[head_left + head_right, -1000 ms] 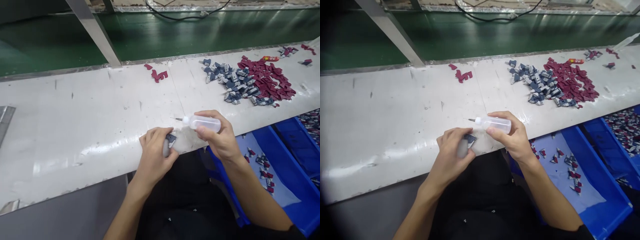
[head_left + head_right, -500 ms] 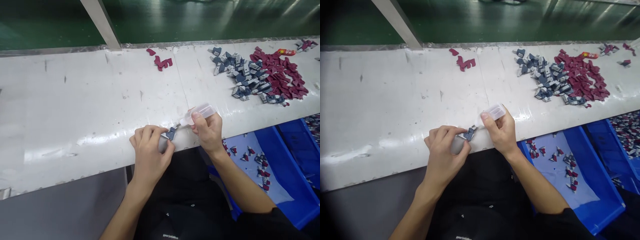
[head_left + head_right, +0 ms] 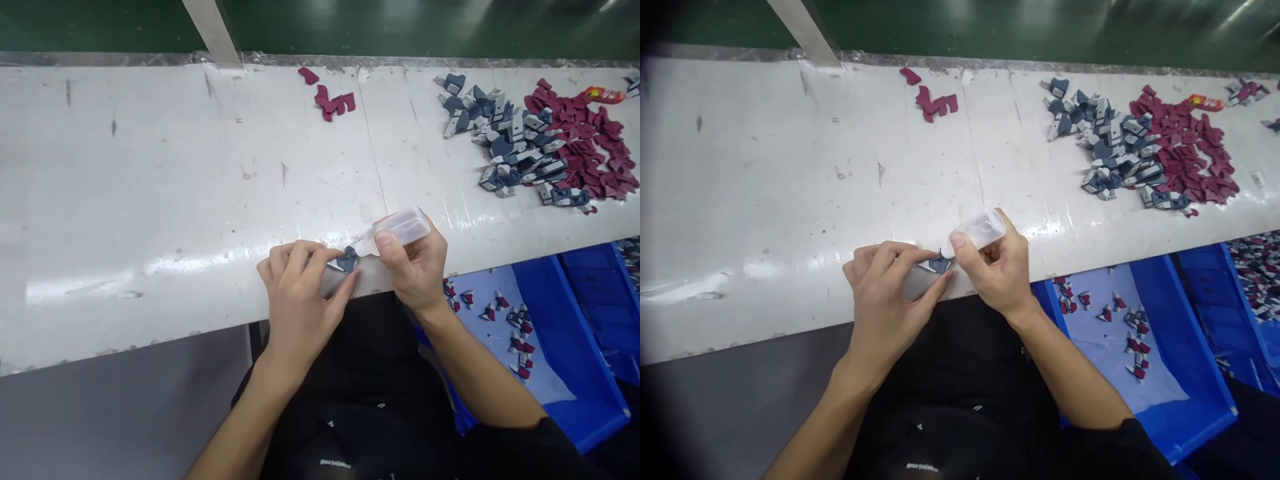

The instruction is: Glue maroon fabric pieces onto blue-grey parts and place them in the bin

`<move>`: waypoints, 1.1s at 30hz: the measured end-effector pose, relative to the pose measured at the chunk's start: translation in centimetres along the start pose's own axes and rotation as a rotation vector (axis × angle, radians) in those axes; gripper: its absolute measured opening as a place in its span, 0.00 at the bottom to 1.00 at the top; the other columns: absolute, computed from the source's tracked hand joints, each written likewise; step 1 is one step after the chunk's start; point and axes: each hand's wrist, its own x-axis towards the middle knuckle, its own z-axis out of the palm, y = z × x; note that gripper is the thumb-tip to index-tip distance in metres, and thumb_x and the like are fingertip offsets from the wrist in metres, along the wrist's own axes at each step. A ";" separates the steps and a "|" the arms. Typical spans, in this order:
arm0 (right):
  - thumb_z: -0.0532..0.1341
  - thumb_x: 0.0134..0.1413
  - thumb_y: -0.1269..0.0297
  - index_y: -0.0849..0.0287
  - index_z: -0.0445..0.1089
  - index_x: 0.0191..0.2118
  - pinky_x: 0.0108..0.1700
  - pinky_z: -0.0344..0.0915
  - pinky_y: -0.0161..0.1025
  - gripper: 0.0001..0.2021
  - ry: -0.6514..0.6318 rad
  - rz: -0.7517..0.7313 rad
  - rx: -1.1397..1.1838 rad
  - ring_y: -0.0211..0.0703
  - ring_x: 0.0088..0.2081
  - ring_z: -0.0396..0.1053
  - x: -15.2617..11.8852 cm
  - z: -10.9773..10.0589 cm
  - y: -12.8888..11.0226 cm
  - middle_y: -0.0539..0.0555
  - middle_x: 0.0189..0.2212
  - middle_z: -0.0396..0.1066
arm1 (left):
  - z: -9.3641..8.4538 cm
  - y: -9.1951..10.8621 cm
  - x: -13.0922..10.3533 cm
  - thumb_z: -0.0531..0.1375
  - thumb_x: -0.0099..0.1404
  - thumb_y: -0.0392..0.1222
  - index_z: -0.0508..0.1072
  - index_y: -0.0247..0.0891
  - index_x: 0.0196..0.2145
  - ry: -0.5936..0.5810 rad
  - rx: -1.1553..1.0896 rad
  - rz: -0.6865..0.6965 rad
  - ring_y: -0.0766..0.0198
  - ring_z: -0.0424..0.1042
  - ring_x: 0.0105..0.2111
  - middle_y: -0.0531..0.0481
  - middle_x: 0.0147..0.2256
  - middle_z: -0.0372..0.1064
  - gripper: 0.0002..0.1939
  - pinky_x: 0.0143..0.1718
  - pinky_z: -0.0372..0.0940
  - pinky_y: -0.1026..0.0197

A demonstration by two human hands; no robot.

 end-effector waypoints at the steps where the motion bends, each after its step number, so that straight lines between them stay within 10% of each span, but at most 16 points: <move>1: 0.71 0.67 0.48 0.51 0.68 0.33 0.26 0.63 0.40 0.18 -0.004 0.000 -0.005 0.41 0.27 0.65 0.0 0.0 0.0 0.47 0.25 0.67 | 0.0 0.0 0.0 0.71 0.73 0.47 0.80 0.46 0.48 0.001 -0.001 0.002 0.49 0.69 0.51 0.48 0.46 0.78 0.09 0.52 0.58 0.47; 33: 0.67 0.72 0.53 0.53 0.68 0.36 0.24 0.63 0.35 0.15 0.155 -0.210 -0.155 0.36 0.24 0.65 0.3 0.4 0.9 0.45 0.24 0.67 | 0.4 -0.3 0.1 0.74 0.71 0.44 0.80 0.43 0.47 0.053 -0.002 0.061 0.49 0.70 0.49 0.48 0.43 0.78 0.10 0.50 0.57 0.47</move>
